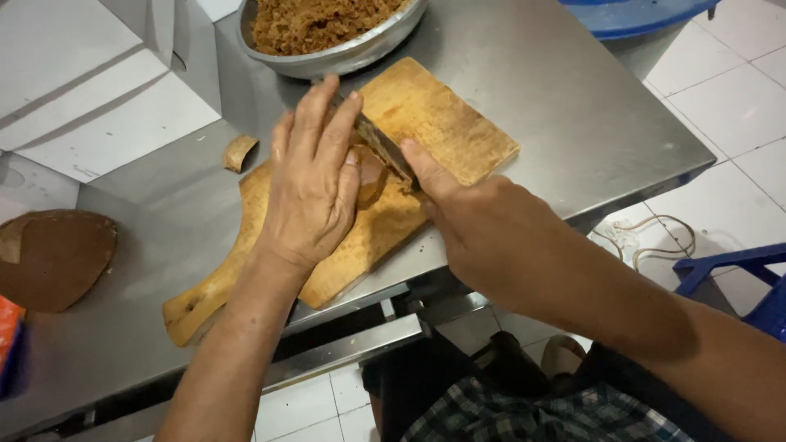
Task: Chopping a block of palm sugar into small pieces on a wooden board using a knife
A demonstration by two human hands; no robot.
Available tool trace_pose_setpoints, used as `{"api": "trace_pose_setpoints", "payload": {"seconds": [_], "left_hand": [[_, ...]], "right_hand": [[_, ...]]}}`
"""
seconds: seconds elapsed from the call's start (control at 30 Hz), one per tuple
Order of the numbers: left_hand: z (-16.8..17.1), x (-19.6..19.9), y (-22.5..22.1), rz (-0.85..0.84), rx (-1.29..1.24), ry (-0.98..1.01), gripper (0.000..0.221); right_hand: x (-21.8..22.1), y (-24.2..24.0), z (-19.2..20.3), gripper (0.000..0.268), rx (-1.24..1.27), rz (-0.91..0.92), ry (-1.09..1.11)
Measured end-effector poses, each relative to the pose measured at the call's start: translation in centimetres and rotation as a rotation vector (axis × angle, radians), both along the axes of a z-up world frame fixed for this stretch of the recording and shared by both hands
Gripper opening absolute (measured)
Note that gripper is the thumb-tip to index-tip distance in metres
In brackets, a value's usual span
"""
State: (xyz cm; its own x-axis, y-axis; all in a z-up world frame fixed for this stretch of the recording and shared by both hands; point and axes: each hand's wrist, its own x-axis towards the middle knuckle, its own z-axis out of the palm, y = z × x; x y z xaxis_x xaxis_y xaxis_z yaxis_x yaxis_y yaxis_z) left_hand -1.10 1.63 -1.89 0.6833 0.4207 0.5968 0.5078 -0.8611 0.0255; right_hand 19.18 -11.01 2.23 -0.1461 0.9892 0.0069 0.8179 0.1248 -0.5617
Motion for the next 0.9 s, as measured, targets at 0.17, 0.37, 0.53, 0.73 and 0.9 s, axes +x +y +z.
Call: {"api": "trace_pose_setpoints", "payload": {"seconds": [0.17, 0.37, 0.53, 0.73, 0.9], "left_hand": [[0.4, 0.2, -0.1, -0.023, -0.007, 0.018, 0.048], [0.7, 0.8, -0.1, -0.058, 0.027, 0.003, 0.045], [1.2, 1.1, -0.1, -0.113, 0.092, 0.002, 0.042], [0.6, 1.0, 0.8, -0.109, 0.107, 0.036, 0.044], [0.4, 0.5, 0.3, -0.137, -0.135, -0.030, 0.027]], "right_hand": [[-1.0, -0.4, 0.8, 0.081, -0.253, -0.029, -0.053], [-1.6, -0.1, 0.7, 0.091, -0.240, 0.007, -0.145], [-2.2, -0.2, 1.2, 0.095, -0.319, -0.010, -0.217], [-2.9, 0.0, 3.0, 0.096, -0.486, -0.093, -0.184], [-3.6, 0.1, 2.5, 0.107, -0.515, -0.067, -0.253]]}}
